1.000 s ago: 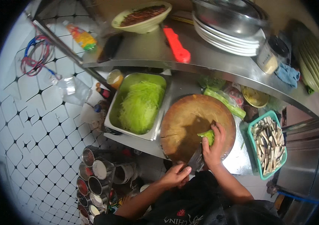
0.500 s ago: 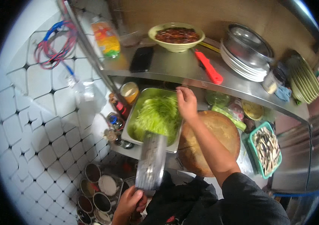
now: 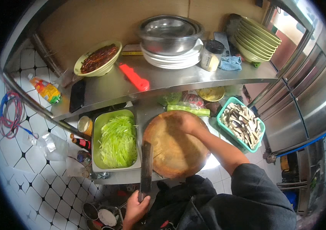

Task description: The person slices a green vegetable into thin strips on a wooden cutting board using a large knife. The sliced pieces are transferred into a metal container. The person repeats the slicing process with another piece of the same vegetable.

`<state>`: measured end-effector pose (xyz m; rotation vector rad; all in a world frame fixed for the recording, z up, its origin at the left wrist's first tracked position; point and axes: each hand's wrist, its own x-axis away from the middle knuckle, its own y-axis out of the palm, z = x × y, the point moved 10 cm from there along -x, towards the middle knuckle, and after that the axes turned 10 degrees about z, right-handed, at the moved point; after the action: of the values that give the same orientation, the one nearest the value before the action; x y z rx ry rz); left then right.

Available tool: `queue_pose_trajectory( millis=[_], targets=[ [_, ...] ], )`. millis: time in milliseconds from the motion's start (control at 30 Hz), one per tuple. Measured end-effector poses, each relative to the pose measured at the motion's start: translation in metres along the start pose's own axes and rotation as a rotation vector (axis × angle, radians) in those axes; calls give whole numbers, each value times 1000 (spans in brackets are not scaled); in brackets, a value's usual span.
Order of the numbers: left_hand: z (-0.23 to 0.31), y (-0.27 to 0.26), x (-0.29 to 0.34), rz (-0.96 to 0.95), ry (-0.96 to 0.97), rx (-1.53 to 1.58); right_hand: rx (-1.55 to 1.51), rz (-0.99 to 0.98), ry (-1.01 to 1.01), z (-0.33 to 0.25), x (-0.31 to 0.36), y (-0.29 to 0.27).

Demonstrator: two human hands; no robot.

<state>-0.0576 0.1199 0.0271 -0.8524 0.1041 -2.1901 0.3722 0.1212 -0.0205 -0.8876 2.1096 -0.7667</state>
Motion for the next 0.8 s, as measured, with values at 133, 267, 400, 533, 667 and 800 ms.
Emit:
queue_pose_trajectory(
  millis=[133, 267, 400, 533, 667, 800],
  targets=[
    [19, 51, -38, 48, 111, -268, 251, -133, 379, 118, 26, -48],
    [26, 78, -58, 110, 173, -484, 411, -237, 247, 171, 30, -43],
    [39, 86, -52, 181, 192, -603, 494, -240, 136, 174, 20, -28],
    [7, 86, -55, 271, 266, -648, 483, -221, 126, 183, 15, -11],
    [-3, 91, -60, 263, 263, -659, 468, -229, 116, 200, 10, -12],
    [-5, 91, -61, 235, 288, -594, 463, -366, 168, 208, -1, -22]
  ],
)
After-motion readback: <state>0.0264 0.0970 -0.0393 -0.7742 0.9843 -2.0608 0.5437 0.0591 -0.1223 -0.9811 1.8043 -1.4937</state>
